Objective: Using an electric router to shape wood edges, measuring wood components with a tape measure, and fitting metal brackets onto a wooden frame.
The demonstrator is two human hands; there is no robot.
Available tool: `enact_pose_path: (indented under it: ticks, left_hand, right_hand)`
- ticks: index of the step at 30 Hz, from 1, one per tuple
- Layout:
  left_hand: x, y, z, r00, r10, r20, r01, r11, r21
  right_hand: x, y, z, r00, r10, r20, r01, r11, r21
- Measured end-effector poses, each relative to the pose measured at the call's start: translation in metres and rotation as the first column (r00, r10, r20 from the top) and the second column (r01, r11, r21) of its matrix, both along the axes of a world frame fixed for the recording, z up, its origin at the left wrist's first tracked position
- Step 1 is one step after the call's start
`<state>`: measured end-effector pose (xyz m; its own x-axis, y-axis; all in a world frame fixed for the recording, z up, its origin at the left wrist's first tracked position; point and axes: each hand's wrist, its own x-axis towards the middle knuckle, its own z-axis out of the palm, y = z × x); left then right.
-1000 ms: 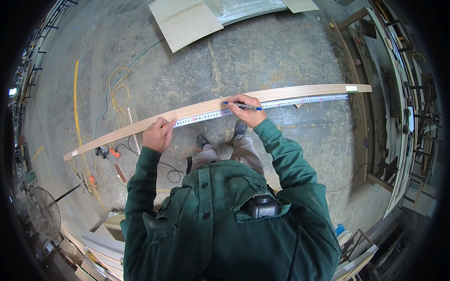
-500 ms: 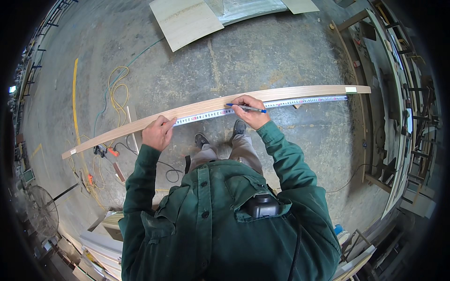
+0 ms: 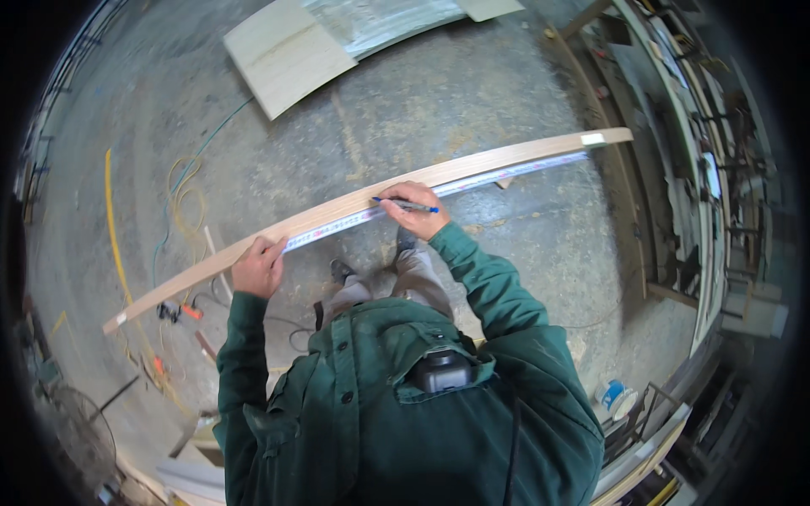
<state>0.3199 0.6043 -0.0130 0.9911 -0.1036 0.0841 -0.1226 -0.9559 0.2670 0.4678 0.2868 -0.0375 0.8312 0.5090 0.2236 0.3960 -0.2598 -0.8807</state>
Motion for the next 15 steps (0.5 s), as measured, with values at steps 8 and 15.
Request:
enact_pose_path:
  ticks: [8,15]
  left_hand:
    - [-0.002,0.003,0.004,0.999,-0.033,0.01,0.034,0.998,-0.051]
    - [-0.028,0.009,0.013,1.0,-0.009,-0.001,0.008,0.997,-0.073]
  right_hand:
    - [-0.002,-0.07,-0.006,0.865,-0.457,0.208,0.482,0.872,-0.085]
    - [-0.009,-0.106,0.022,0.808,-0.157,0.567,0.469,0.754,-0.46]
